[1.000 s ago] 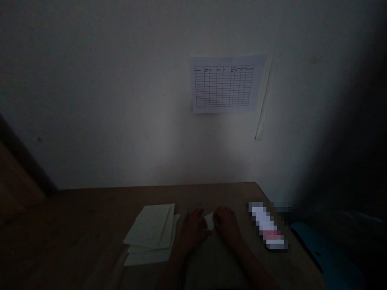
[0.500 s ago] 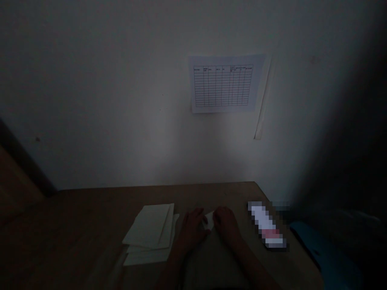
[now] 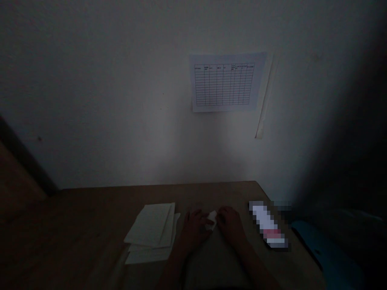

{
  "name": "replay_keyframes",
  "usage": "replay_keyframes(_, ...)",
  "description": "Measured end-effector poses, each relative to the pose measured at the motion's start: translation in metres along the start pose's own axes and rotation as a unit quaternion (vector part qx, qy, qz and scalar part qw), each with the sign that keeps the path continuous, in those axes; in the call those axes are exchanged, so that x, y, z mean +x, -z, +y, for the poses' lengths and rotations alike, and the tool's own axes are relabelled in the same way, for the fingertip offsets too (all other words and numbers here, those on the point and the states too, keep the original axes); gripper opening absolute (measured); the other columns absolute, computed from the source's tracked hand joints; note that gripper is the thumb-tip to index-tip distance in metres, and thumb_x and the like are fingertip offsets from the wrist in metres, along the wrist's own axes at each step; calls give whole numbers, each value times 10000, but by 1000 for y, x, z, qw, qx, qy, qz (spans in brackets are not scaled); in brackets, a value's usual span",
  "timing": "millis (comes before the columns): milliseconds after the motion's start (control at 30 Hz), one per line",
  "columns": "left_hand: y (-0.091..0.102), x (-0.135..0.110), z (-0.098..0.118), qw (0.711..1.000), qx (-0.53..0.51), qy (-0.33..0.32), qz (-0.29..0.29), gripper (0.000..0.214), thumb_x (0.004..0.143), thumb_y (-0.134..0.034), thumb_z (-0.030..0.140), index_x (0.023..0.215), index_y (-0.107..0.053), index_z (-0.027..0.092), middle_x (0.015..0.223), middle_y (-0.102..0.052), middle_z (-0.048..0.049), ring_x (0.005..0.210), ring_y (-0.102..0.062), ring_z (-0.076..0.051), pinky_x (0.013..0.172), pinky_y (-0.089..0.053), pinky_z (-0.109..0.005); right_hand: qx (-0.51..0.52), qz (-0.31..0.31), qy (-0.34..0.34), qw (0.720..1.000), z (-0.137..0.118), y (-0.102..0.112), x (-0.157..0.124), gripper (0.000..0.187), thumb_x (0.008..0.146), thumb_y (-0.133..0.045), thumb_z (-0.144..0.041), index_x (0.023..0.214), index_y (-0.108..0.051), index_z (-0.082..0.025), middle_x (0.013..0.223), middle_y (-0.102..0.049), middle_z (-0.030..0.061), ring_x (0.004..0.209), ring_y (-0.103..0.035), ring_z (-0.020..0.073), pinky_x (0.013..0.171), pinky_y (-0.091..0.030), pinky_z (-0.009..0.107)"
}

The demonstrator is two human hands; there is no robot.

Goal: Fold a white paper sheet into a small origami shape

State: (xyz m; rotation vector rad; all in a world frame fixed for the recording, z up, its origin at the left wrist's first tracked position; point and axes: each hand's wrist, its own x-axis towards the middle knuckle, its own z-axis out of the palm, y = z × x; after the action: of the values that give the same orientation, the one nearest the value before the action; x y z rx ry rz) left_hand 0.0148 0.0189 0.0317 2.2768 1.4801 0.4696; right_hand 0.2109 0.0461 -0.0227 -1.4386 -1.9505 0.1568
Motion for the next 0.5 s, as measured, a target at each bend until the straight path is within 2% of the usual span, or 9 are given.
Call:
replay_keyframes(167, -2, -2, 4, 999, 10, -20, 27, 385, 774, -732, 354, 1155, -682, 383, 1298, -617, -5, 1308, -456, -274, 1183, -133, -547, 30, -15, -16, 999, 4, 5, 1, 83, 847, -599, -258, 876, -675, -239, 1053, -666, 77, 1026, -593, 250, 907, -414, 372)
replay_keyframes(367, -3, 0, 1, 999, 7, -17, 32, 361, 746, -757, 379, 1103, -705, 380, 1280, -626, -4, 1276, -480, -284, 1170, -166, -542, 32, -16, -23, 999, 3, 6, 3, 94, 829, -615, -242, 891, -685, -235, 1060, -661, 84, 1036, -591, 258, 915, -421, 381)
replay_keyframes(500, -2, 1, 0, 999, -2, -9, 41, 414, 697, -799, 349, 1095, -688, 331, 1261, -641, -12, 1255, -505, -278, 1171, -181, -534, 32, -29, -29, 999, 2, 8, 3, 109, 832, -609, -229, 888, -703, -229, 1062, -666, 90, 1032, -594, 252, 914, -427, 372)
